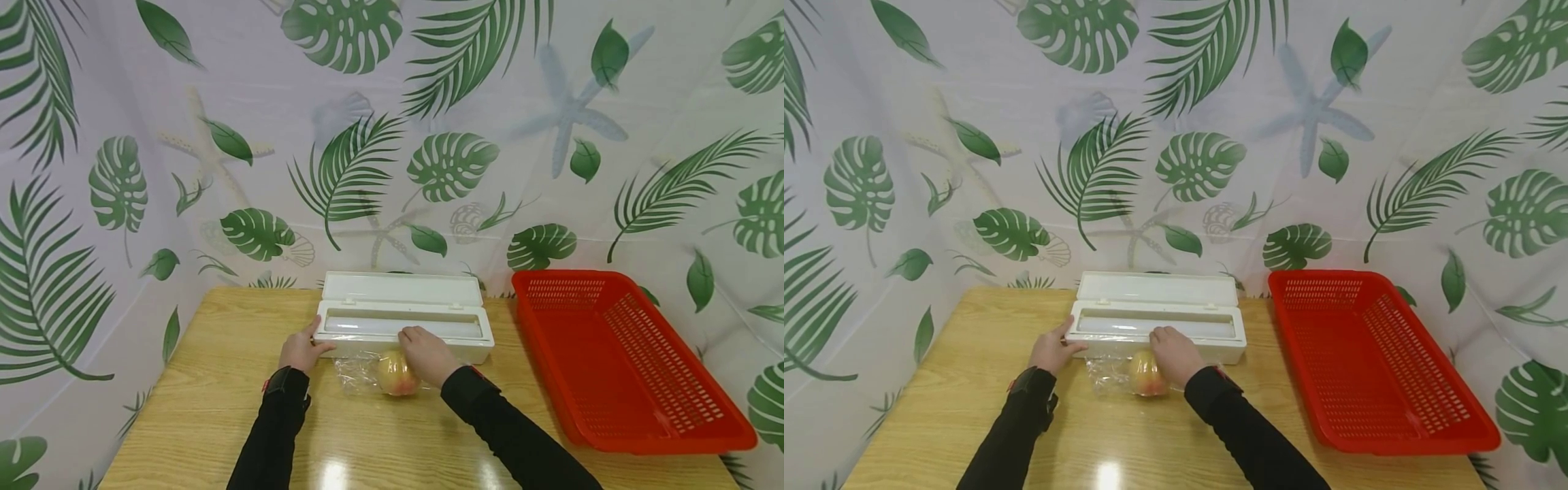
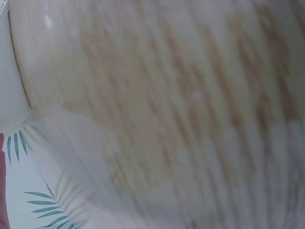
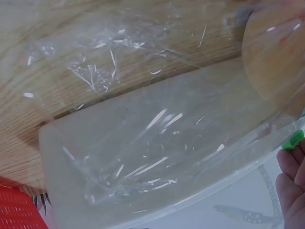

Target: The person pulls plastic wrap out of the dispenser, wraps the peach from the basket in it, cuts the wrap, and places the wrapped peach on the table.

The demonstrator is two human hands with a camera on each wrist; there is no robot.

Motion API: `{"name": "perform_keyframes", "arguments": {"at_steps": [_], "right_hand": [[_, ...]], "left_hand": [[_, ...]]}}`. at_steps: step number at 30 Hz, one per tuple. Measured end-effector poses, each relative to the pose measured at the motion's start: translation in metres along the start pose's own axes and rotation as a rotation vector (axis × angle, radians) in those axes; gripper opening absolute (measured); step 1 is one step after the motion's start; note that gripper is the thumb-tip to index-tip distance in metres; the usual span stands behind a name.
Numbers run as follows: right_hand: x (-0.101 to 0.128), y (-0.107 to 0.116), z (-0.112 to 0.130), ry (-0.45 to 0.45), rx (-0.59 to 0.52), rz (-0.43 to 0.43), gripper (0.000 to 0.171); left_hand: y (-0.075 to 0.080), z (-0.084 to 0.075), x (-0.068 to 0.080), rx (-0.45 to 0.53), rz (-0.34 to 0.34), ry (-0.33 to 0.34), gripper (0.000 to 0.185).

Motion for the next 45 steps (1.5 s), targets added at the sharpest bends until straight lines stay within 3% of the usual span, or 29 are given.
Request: {"name": "perform_keyframes", "arguments": {"at_steps": [15, 30, 36, 45], "right_hand": [[0.006, 0.001, -0.006, 0.001, -0.026, 0.008, 0.029], [0.015, 0.001, -0.014, -0.006, 0.005, 0.015, 0.029], [0.022, -0.001, -0.02, -0.017, -0.039, 0.01, 0.032], [0.031, -0.003, -0.028, -0.043, -0.092, 0.017, 0.032]], "left_hand": [[0.001, -0.004, -0.001, 0.008, 0.022, 0.04, 0.076], [0.001, -0.006, 0.0, 0.016, 0.013, 0.03, 0.075], [0.004, -0.004, 0.003, 0.014, -0.012, 0.023, 0.074], [0.004, -0.006, 0.003, 0.033, 0.003, 0.039, 0.074]]}}
Point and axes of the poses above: each hand's wrist, its own x-axis away from the middle knuckle, its own y-axis out of the back of the hand, z = x × y, the point moved 8 cm from there along -x, towards the middle knuckle, and after that the axes turned 8 degrees about z, right-handed, at the moved point
